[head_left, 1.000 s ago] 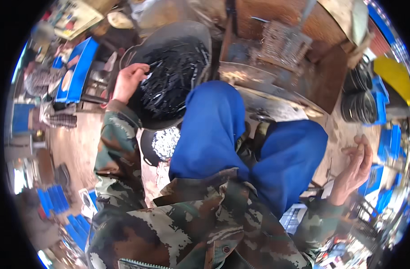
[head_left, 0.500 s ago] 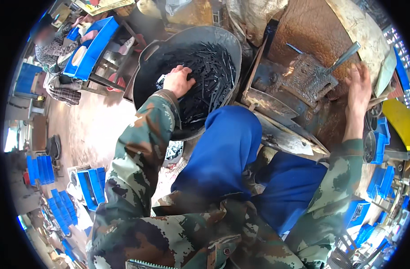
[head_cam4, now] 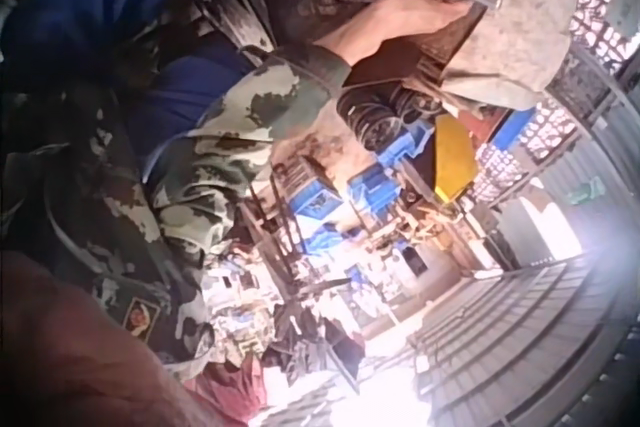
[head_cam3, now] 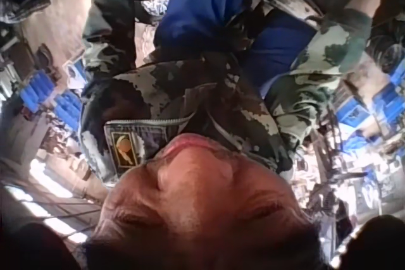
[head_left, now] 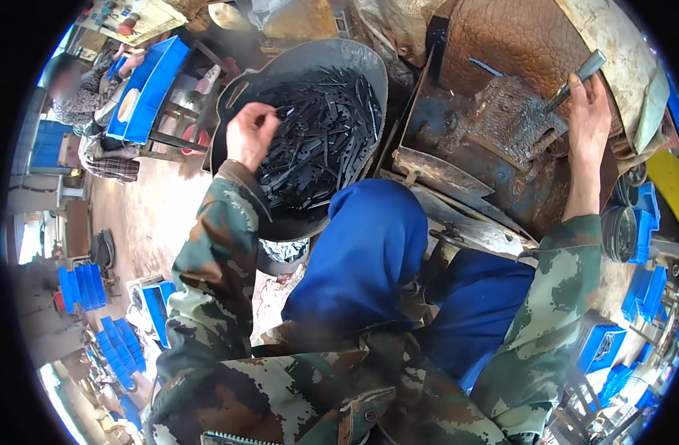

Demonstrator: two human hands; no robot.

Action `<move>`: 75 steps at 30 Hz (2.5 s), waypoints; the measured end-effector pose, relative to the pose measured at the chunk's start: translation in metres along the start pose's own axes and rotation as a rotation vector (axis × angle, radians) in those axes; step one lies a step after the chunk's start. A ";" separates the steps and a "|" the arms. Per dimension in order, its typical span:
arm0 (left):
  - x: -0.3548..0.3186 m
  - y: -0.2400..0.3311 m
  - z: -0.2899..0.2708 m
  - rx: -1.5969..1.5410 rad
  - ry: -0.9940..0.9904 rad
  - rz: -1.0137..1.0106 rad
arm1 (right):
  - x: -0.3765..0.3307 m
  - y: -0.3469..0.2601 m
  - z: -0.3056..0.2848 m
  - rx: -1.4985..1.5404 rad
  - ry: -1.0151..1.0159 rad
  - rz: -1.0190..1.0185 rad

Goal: Manufacturing metal parts by pressing them in a machine and measuring dimensions with a caliper.

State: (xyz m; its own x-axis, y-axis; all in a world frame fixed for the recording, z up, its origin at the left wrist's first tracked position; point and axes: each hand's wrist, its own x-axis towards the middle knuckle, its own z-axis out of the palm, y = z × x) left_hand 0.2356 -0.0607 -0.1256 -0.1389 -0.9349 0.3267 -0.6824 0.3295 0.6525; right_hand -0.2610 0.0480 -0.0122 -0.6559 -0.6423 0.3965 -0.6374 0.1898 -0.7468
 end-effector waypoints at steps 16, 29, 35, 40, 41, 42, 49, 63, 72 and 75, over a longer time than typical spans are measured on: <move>0.047 0.280 0.065 -1.153 -0.525 0.056 | 0.016 0.034 0.018 -0.148 0.149 -0.272; 0.050 0.335 0.155 -1.206 -0.649 0.037 | -0.002 0.012 0.009 0.077 0.192 -0.360; 0.051 0.301 0.171 -0.941 -0.572 0.032 | -0.003 -0.001 0.002 0.150 0.002 -0.104; 0.048 0.297 0.161 -0.937 -0.550 0.044 | -0.004 0.002 0.004 0.133 0.032 -0.143; 0.049 0.295 0.160 -0.908 -0.551 0.049 | -0.004 0.001 0.004 0.149 0.027 -0.151; 0.050 0.291 0.162 -0.912 -0.545 0.043 | -0.004 -0.001 0.004 0.165 0.022 -0.158; 0.055 0.286 0.164 -0.818 -0.451 0.082 | -0.004 0.000 0.007 0.092 0.015 -0.162; 0.055 0.287 0.166 -0.604 -0.279 0.184 | -0.005 0.005 0.012 0.121 0.053 -0.242; 0.050 0.294 0.164 -0.710 -0.451 0.122 | 0.006 0.023 0.011 -0.040 0.065 -0.162; 0.051 0.290 0.174 -0.693 -0.484 0.121 | 0.000 0.027 0.007 0.056 0.064 -0.150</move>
State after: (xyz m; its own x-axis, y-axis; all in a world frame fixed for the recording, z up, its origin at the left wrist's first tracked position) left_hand -0.0946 -0.0358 -0.0386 -0.5813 -0.7898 0.1957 -0.0723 0.2896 0.9544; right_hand -0.2754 0.0480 -0.0363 -0.5804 -0.6117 0.5376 -0.7078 0.0524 -0.7045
